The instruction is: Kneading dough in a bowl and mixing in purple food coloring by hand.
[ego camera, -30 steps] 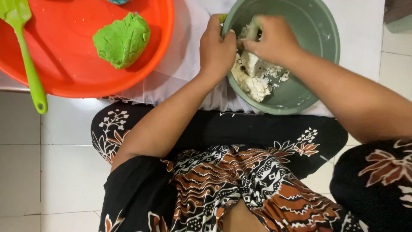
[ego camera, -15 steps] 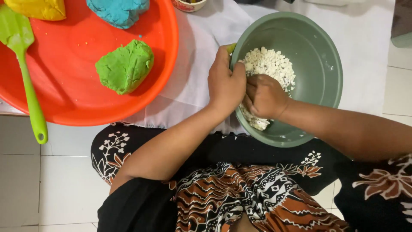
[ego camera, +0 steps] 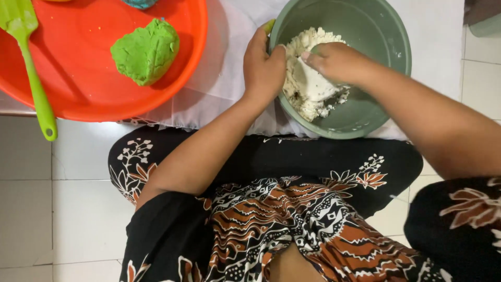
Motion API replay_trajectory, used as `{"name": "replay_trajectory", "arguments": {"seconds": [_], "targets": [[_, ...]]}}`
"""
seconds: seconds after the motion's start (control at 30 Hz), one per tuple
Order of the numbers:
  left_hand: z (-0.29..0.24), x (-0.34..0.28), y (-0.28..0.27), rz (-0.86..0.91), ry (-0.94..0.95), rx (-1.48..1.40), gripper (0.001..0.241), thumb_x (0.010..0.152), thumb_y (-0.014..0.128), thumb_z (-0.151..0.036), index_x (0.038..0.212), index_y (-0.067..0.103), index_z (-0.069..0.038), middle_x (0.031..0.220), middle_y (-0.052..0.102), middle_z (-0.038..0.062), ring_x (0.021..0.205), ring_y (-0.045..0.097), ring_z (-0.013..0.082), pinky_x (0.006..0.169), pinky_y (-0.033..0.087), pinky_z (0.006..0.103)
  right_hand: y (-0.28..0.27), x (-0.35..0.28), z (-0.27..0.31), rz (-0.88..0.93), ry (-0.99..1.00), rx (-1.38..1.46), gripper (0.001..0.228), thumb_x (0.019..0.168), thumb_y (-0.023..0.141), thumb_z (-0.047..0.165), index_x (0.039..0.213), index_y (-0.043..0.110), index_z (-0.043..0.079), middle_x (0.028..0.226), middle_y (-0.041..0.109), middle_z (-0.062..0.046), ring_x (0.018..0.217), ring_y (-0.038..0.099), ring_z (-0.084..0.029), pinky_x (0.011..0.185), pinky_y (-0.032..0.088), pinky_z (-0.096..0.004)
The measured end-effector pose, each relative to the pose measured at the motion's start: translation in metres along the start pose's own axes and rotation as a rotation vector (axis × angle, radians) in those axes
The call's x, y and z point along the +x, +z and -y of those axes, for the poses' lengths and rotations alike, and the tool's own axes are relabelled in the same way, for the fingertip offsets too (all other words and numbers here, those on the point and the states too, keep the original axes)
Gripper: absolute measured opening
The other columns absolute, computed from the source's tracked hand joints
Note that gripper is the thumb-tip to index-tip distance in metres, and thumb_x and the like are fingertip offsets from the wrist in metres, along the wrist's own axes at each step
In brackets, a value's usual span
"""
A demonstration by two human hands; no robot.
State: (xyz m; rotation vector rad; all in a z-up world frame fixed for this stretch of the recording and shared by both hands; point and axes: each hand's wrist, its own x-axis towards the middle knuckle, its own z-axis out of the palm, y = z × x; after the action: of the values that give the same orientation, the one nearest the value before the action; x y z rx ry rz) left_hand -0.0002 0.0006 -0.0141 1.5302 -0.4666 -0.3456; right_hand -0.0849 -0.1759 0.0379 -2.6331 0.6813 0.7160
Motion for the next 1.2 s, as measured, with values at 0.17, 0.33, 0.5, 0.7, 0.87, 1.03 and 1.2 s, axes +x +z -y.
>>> {"name": "replay_trajectory", "arguments": {"seconds": [0.17,0.33,0.5,0.7,0.87,1.03,1.2], "targets": [[0.009,-0.005,0.007,-0.071,0.075,-0.064,0.047,0.088,0.052,-0.003,0.134,0.056,-0.006,0.120,0.073,0.014,0.107,0.073,0.0246,0.095,0.057,0.0321,0.035,-0.019,-0.004,-0.252,-0.373,0.244,0.043,0.108,0.053,0.027,0.127,0.063,-0.010,0.108,0.059,-0.021,0.093,0.058,-0.034,0.084,0.047,-0.043],[-0.016,-0.010,0.004,-0.065,-0.015,0.004,0.048,0.090,0.049,-0.007,0.138,0.053,-0.006,0.120,0.073,0.014,0.103,0.073,0.0251,0.091,0.058,0.0326,0.042,-0.033,0.060,-0.278,-0.478,0.347,0.043,0.105,0.036,0.004,0.144,0.046,-0.011,0.153,0.043,-0.029,0.141,0.044,-0.042,0.120,0.033,-0.051],[-0.027,-0.014,0.000,-0.039,0.045,0.114,0.053,0.087,0.048,-0.003,0.139,0.052,0.002,0.118,0.073,0.023,0.102,0.074,0.0350,0.088,0.058,0.0377,0.077,0.018,0.043,-0.707,-0.476,-0.162,0.023,0.089,0.062,0.014,0.106,0.062,-0.002,0.105,0.056,-0.019,0.093,0.053,-0.037,0.076,0.049,-0.045],[-0.035,-0.012,-0.012,0.052,0.059,0.121,0.055,0.087,0.047,-0.001,0.141,0.048,0.009,0.097,0.073,0.019,0.070,0.066,0.0202,0.064,0.056,0.0288,0.058,0.032,0.041,-0.779,-0.769,0.074,0.020,0.090,0.055,0.013,0.099,0.064,-0.002,0.095,0.059,-0.016,0.084,0.048,-0.029,0.077,0.042,-0.039],[-0.010,-0.003,-0.005,0.012,0.082,0.084,0.057,0.087,0.051,-0.006,0.143,0.050,0.002,0.120,0.072,0.020,0.100,0.070,0.0274,0.087,0.056,0.0315,0.049,0.031,0.038,-0.722,-0.733,0.258,0.013,0.098,0.051,0.005,0.094,0.059,-0.006,0.101,0.053,-0.018,0.090,0.047,-0.034,0.080,0.041,-0.041],[0.011,0.000,0.003,-0.043,0.052,0.039,0.054,0.088,0.055,-0.006,0.142,0.052,-0.003,0.134,0.070,0.018,0.120,0.072,0.0290,0.102,0.056,0.0333,0.015,0.010,0.013,-0.473,-0.409,0.144,0.008,0.090,0.067,0.007,0.091,0.063,-0.001,0.095,0.066,-0.017,0.077,0.064,-0.029,0.073,0.055,-0.040],[0.010,-0.001,0.006,-0.078,0.093,-0.007,0.053,0.089,0.055,-0.004,0.142,0.052,-0.004,0.134,0.071,0.016,0.119,0.073,0.0269,0.101,0.057,0.0313,0.008,0.000,-0.013,-0.230,-0.452,-0.158,0.055,0.091,0.066,0.040,0.128,0.072,0.000,0.106,0.058,-0.017,0.101,0.054,-0.036,0.094,0.036,-0.053]]}}
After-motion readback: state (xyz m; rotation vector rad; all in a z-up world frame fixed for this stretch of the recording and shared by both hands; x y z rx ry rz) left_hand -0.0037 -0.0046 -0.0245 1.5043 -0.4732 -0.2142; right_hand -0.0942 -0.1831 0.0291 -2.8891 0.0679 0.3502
